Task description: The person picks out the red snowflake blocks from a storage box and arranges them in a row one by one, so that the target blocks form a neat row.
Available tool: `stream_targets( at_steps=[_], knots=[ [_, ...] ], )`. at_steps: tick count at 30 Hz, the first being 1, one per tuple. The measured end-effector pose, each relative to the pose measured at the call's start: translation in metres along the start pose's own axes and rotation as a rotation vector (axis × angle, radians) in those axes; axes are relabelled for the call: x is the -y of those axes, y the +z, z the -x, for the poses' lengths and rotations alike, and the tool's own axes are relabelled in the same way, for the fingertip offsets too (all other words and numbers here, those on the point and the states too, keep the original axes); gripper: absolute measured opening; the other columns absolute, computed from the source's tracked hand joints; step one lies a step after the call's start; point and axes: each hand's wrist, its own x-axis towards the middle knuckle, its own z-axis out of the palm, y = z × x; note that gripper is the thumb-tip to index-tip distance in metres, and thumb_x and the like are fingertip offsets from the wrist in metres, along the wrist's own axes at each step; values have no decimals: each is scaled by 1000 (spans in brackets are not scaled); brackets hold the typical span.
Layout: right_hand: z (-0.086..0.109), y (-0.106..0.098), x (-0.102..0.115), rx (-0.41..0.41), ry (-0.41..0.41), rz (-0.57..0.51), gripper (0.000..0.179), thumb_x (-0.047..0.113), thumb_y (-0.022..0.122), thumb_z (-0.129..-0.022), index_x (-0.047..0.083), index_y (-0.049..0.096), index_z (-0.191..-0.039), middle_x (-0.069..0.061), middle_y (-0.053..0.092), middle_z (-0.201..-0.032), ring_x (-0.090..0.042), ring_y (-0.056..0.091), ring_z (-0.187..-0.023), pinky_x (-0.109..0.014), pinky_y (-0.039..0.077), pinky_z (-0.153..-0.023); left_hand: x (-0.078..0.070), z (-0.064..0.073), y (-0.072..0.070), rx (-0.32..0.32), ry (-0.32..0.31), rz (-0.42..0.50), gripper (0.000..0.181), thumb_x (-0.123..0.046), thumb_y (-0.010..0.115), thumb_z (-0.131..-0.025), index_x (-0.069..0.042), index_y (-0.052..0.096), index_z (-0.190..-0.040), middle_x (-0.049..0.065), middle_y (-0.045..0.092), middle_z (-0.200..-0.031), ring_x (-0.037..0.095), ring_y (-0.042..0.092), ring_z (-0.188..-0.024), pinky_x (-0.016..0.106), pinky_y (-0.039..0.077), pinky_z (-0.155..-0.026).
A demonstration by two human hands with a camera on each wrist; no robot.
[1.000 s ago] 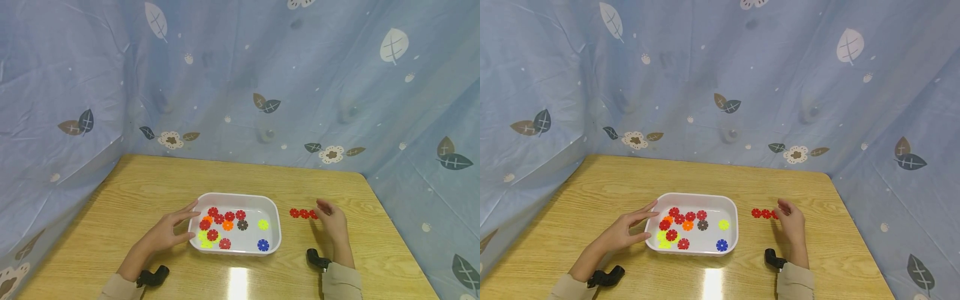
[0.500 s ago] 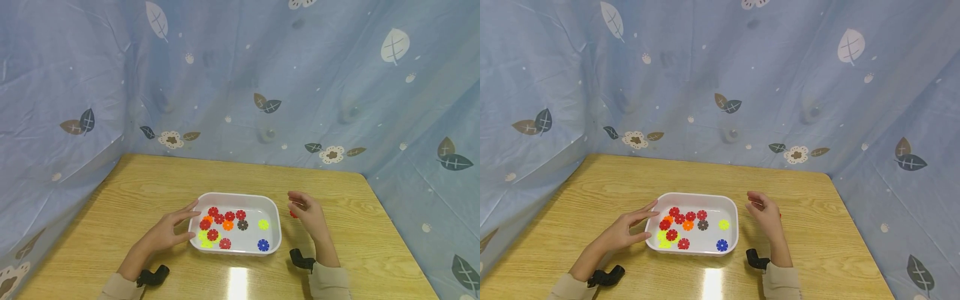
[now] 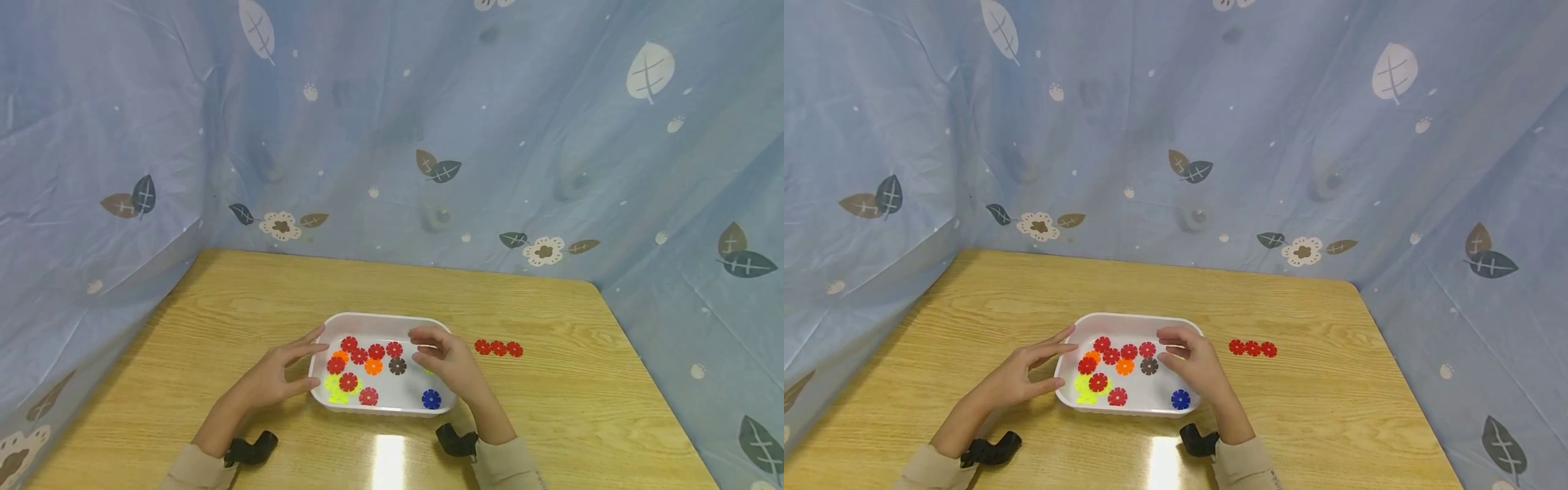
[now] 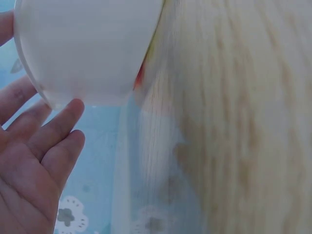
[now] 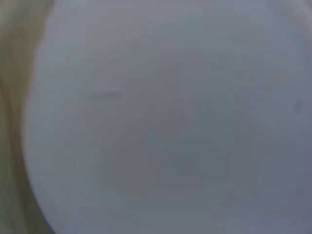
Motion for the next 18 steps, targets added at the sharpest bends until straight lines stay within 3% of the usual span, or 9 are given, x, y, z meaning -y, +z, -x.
stream_targets(
  at_steps=[6, 14, 18],
  knots=[
    [-4, 21, 0, 121, -21, -46, 38, -1, 65, -86, -9, 55, -122, -31, 57, -122, -47, 54, -113, -44, 47, -98, -1, 0, 1, -2, -4, -19, 52, -25, 71, -85, -9, 55, -132, 7, 29, -155, 35, 36, -136, 53, 45, -99],
    [-14, 40, 1, 243, 19, 15, 37, 6, 67, -86, -5, 59, -120, -22, 61, -122, -37, 58, -114, -46, 47, -99, -1, 0, 0, -5, -16, -26, 52, -26, 71, -85, -9, 56, -132, 5, 30, -155, 33, 36, -136, 52, 45, -100],
    [-19, 45, 2, 324, 32, 111, 31, 6, 68, -86, -2, 63, -115, -17, 66, -115, -33, 61, -108, -45, 49, -96, -1, 0, -1, -2, -13, -13, 52, -26, 70, -85, -9, 55, -132, 6, 29, -155, 33, 36, -136, 52, 45, -100]
  ],
)
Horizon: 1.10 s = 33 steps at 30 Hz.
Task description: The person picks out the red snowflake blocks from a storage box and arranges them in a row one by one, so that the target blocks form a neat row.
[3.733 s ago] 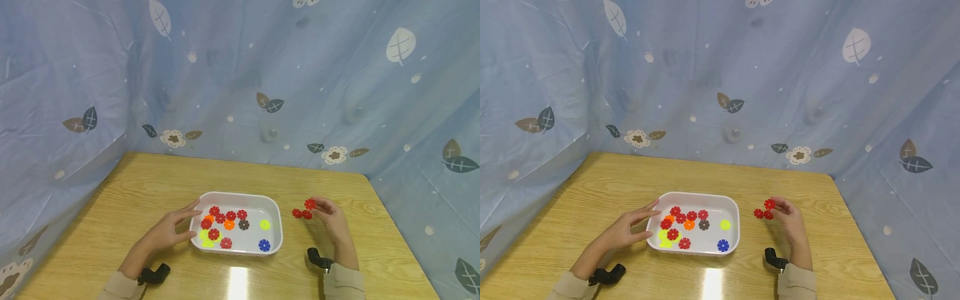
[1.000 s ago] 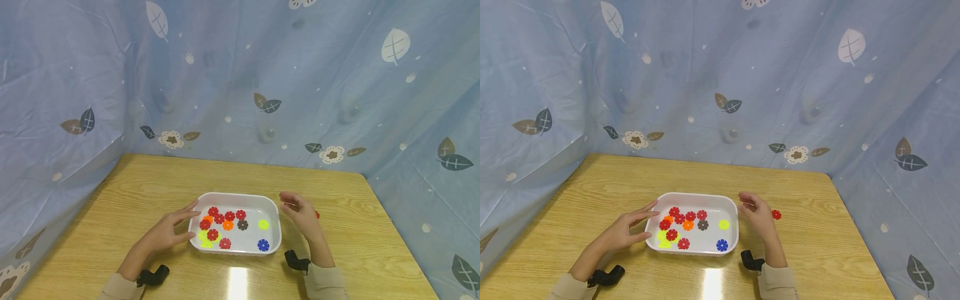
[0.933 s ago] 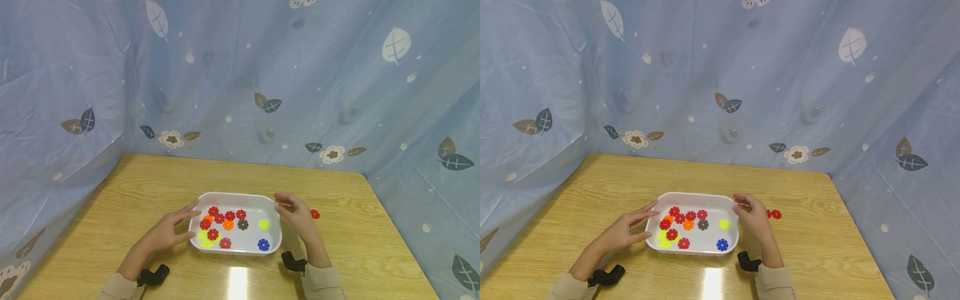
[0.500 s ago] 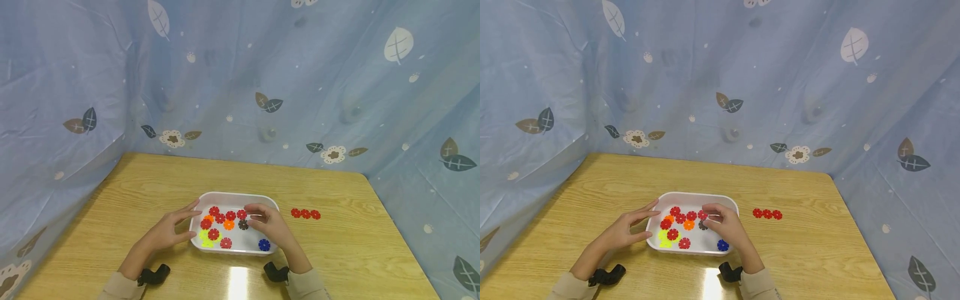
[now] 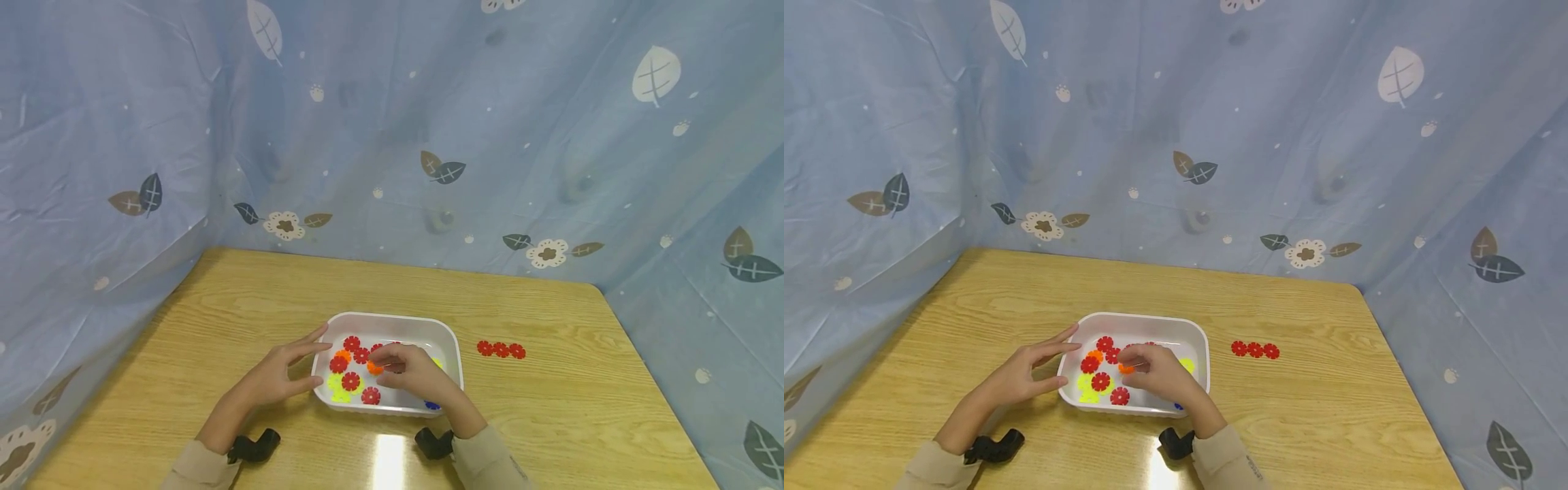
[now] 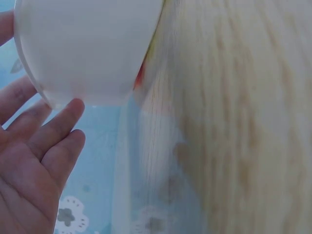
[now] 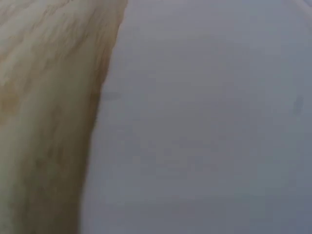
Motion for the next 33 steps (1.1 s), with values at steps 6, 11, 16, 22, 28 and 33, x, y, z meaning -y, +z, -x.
stream_targets(
  at_steps=[6, 11, 16, 22, 28, 33],
  knots=[
    [-9, 3, 0, 122, 60, 162, 25, 3, 69, -82, 3, 68, -107, -8, 70, -105, -20, 65, -97, -23, 54, -84, 1, 0, 2, 0, -1, 11, 52, -25, 71, -85, -9, 55, -132, 5, 29, -155, 33, 36, -136, 52, 45, -100],
    [-12, 8, -4, 166, 93, 246, 24, -1, 70, -80, 6, 69, -103, -2, 70, -100, -11, 64, -90, -18, 52, -80, 1, 0, 3, 3, 3, 8, 52, -26, 70, -86, -9, 55, -133, 5, 29, -155, 33, 36, -136, 52, 44, -100],
    [-12, 14, -4, 178, 97, 338, 26, 1, 71, -78, 12, 70, -101, 6, 68, -96, -3, 58, -84, -18, 51, -79, 0, 0, 1, -6, 6, -11, 53, -30, 69, -86, -10, 55, -133, 4, 29, -155, 32, 37, -136, 53, 44, -100],
    [-16, 19, -6, 190, 52, 463, 25, 6, 76, -76, 15, 70, -99, 10, 64, -93, 0, 52, -80, -15, 48, -78, -1, 0, -1, -9, 7, -24, 53, -31, 70, -85, -10, 56, -132, 5, 30, -155, 33, 37, -136, 53, 44, -100],
    [-21, 21, -8, 205, 50, 500, 22, 8, 77, -77, 17, 67, -94, 10, 58, -85, -2, 49, -76, -13, 46, -71, 0, 1, 0, -11, 9, -25, 52, -31, 70, -85, -10, 56, -132, 4, 30, -155, 32, 37, -136, 54, 44, -100],
    [-20, 21, -8, 214, 43, 501, 21, 5, 75, -77, 17, 65, -90, 9, 56, -82, -3, 48, -74, -13, 45, -68, -1, 0, 0, -11, 26, -22, 52, -28, 70, -86, -9, 56, -131, 8, 31, -154, 33, 38, -135, 53, 45, -99]
  ],
)
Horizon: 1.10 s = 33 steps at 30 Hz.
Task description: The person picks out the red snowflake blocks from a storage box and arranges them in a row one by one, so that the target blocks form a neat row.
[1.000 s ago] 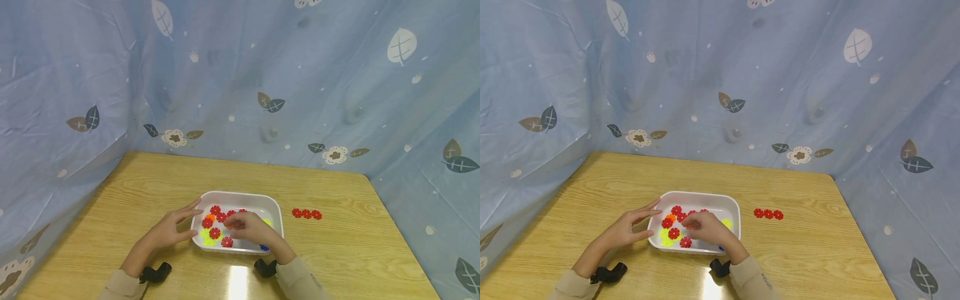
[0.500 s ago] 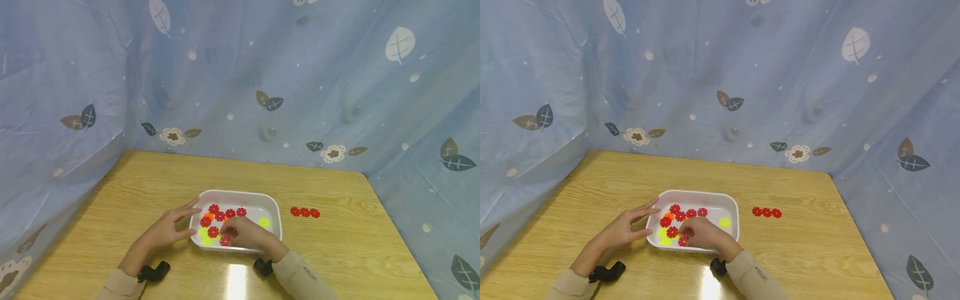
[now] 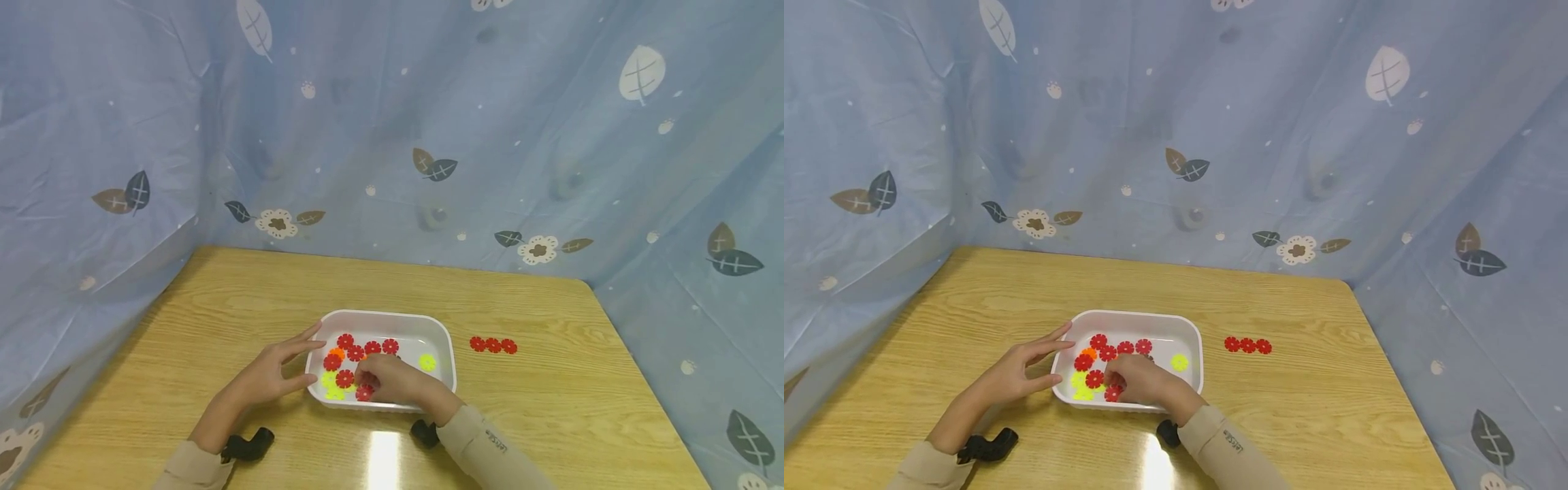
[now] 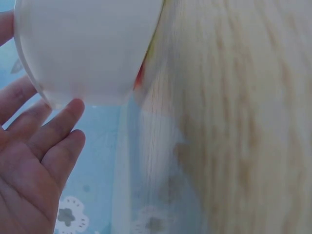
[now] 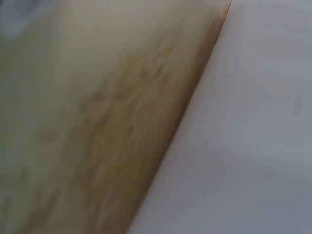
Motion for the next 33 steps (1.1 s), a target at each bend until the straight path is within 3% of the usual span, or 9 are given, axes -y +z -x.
stream_targets(
  at_steps=[7, 17, 25, 33],
  knots=[
    [-1, 1, 0, 2, -18, 31, 18, 5, 75, -77, 17, 64, -86, 8, 54, -79, -2, 46, -72, -13, 44, -65, 0, 0, 0, 1, -11, -4, 52, -30, 70, -85, -9, 57, -131, 7, 31, -154, 32, 37, -136, 53, 43, -101],
    [1, 1, 3, 23, 21, 19, 22, 5, 74, -78, 17, 58, -86, 9, 52, -77, -2, 46, -71, -13, 44, -64, 2, 1, 1, 1, -31, -2, 52, -30, 71, -85, -11, 57, -131, 4, 30, -155, 32, 36, -137, 54, 42, -101],
    [4, -1, 3, 12, 33, 16, 24, 3, 74, -76, 18, 57, -86, 9, 54, -78, -3, 47, -72, -14, 44, -66, 1, 1, 1, -4, -15, -15, 52, -27, 71, -84, -10, 57, -131, 5, 31, -155, 33, 37, -136, 54, 43, -101],
    [6, -2, 0, 7, 29, -67, 24, 1, 72, -78, 18, 58, -88, 10, 56, -77, -2, 49, -71, -14, 47, -66, 1, 0, 1, -8, -5, -20, 52, -27, 72, -84, -9, 57, -130, 5, 32, -154, 33, 38, -136, 52, 44, -100]
  ],
)
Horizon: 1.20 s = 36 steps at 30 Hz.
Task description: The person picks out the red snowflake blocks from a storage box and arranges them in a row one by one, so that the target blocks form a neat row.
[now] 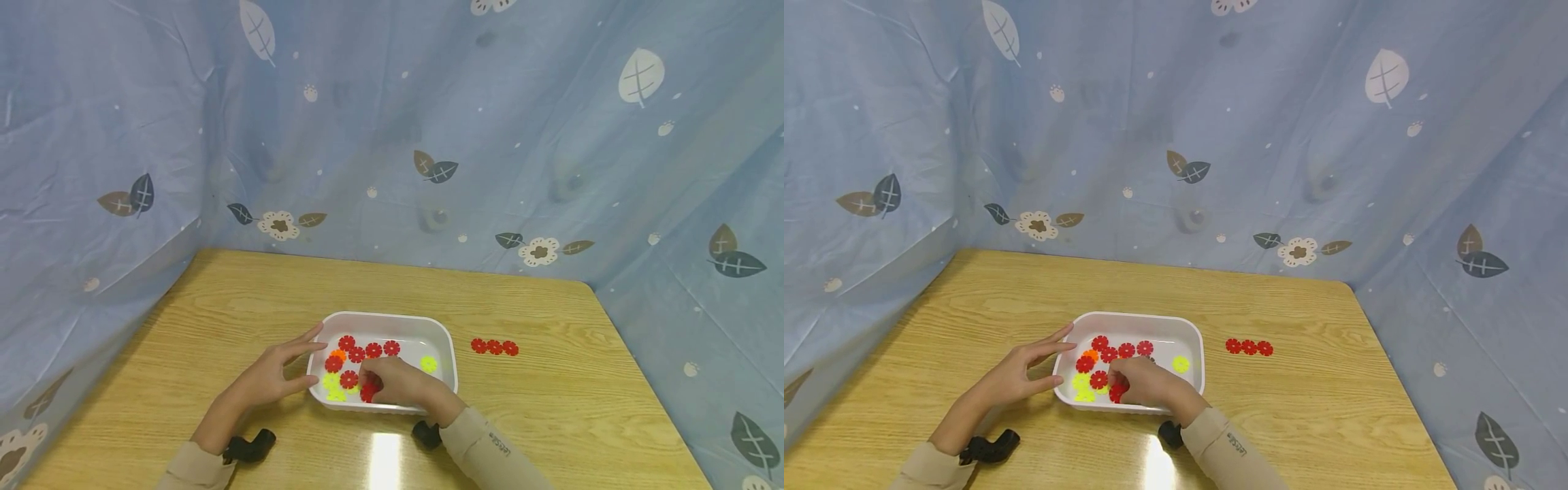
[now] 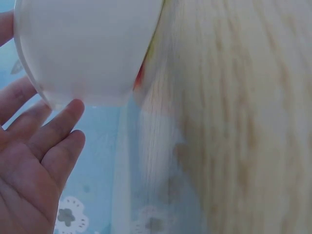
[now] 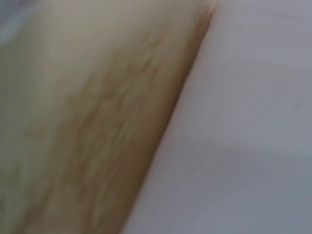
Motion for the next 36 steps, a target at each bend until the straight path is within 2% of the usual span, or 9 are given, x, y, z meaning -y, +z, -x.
stream_targets(
  at_steps=[5, 13, 20, 24, 29, 36],
  knots=[
    [1, -1, -2, -22, -26, -55, 24, -2, 69, -77, 17, 60, -89, 9, 60, -81, -1, 54, -75, -14, 49, -70, 0, 0, 0, 1, 22, 16, 51, -27, 72, -84, -8, 57, -130, 8, 31, -154, 33, 38, -135, 47, 47, -99],
    [2, -5, -4, -73, -37, -133, 21, 2, 72, -79, 17, 65, -93, 11, 63, -86, 0, 57, -79, -15, 51, -74, 0, 0, 0, 8, 20, 41, 51, -27, 71, -85, -7, 56, -130, 10, 30, -154, 35, 38, -135, 48, 48, -97],
    [7, -13, -7, -124, -75, -225, 23, -1, 71, -79, 13, 68, -98, 2, 68, -91, -6, 61, -84, -18, 53, -76, 1, 0, 0, 10, 17, 53, 51, -26, 71, -85, -7, 56, -131, 10, 30, -154, 35, 38, -134, 49, 48, -97],
    [16, -22, -9, -167, -87, -280, 24, -1, 70, -81, 11, 68, -101, -1, 69, -94, -12, 63, -87, -20, 53, -78, 1, 0, 0, 13, 10, 52, 52, -27, 70, -85, -7, 56, -131, 10, 30, -154, 35, 38, -135, 50, 48, -97],
    [32, -35, -16, -233, -116, -335, 24, 0, 67, -83, 7, 68, -106, -6, 69, -104, -12, 62, -90, -22, 54, -83, 2, 0, 0, 13, 5, 53, 52, -29, 70, -86, -7, 56, -131, 9, 30, -155, 35, 38, -135, 50, 48, -96],
    [59, -49, -32, -307, -89, -502, 29, 1, 64, -86, 0, 63, -114, -18, 63, -114, -17, 62, -98, -25, 56, -81, 3, 0, 1, 7, 11, 48, 52, -29, 71, -85, -7, 57, -130, 7, 30, -155, 34, 38, -135, 46, 47, -99]
  ],
)
